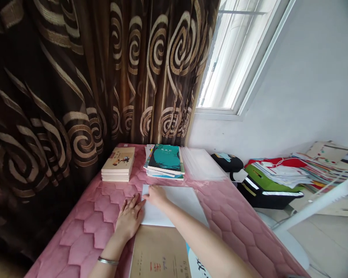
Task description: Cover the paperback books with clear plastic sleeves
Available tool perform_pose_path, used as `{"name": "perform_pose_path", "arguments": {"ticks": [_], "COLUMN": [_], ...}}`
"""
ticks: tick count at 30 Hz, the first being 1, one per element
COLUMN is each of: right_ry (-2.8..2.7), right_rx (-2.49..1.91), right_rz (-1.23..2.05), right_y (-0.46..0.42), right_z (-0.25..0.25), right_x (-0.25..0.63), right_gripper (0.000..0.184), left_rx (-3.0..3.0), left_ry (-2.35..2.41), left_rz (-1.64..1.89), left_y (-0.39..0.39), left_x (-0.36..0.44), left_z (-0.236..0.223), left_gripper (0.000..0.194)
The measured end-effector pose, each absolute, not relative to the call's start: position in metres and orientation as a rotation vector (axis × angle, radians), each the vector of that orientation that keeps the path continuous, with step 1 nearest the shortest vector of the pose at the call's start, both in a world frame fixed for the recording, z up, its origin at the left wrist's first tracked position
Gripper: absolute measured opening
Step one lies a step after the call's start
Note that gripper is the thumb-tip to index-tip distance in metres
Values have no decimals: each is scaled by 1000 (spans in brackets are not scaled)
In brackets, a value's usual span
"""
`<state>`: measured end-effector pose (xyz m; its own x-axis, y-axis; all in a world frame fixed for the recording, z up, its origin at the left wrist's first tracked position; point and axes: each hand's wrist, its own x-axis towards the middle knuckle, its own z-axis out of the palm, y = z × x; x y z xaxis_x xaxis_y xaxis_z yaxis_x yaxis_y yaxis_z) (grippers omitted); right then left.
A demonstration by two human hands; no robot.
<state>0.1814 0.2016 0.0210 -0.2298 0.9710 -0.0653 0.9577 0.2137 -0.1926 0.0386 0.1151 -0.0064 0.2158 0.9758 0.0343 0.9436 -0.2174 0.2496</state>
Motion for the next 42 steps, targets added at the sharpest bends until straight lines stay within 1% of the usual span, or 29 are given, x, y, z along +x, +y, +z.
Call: {"name": "perform_pose_path", "arguments": {"ticks": [7,11,16,18,24,28,31,34,37,42], "right_ry": [-2258,-2298,-2413,-2414,-2304,-2335,-2438,-2496,-2429,-2271], "right_rx": [-2088,-2022,-1901,-1904,-2025,-2005,-1946,-1919,-1966,-1992], "right_rz": [344,389,524,522,401,406,508,581,538,436], "right_y": [249,244,228,230,256,250,240,241,252,256], "right_z": [19,17,10,11,17,15,13,12,15,16], "right_x": [169,169,175,177,174,171,171,173,173,167], "right_gripper": [52,44,32,33,45,40,35,36,39,38], "left_rx": [2289,2276,2265,2266,2283,2290,2275,2272,2290,2323], "left_ry": [1863,1883,1878,1877,1881,1893,1892,1892,1900,1888], "left_rz": [268,272,252,259,285,300,273,254,282,292], "left_y": [115,115,115,116,116,116,116,116,116,117], "left_x": [40,41,42,42,41,41,41,42,42,39], "left_z": [-7,-7,-6,-7,-10,-13,-11,-10,-11,-14], "left_gripper": [45,45,45,44,44,44,44,44,44,44]}}
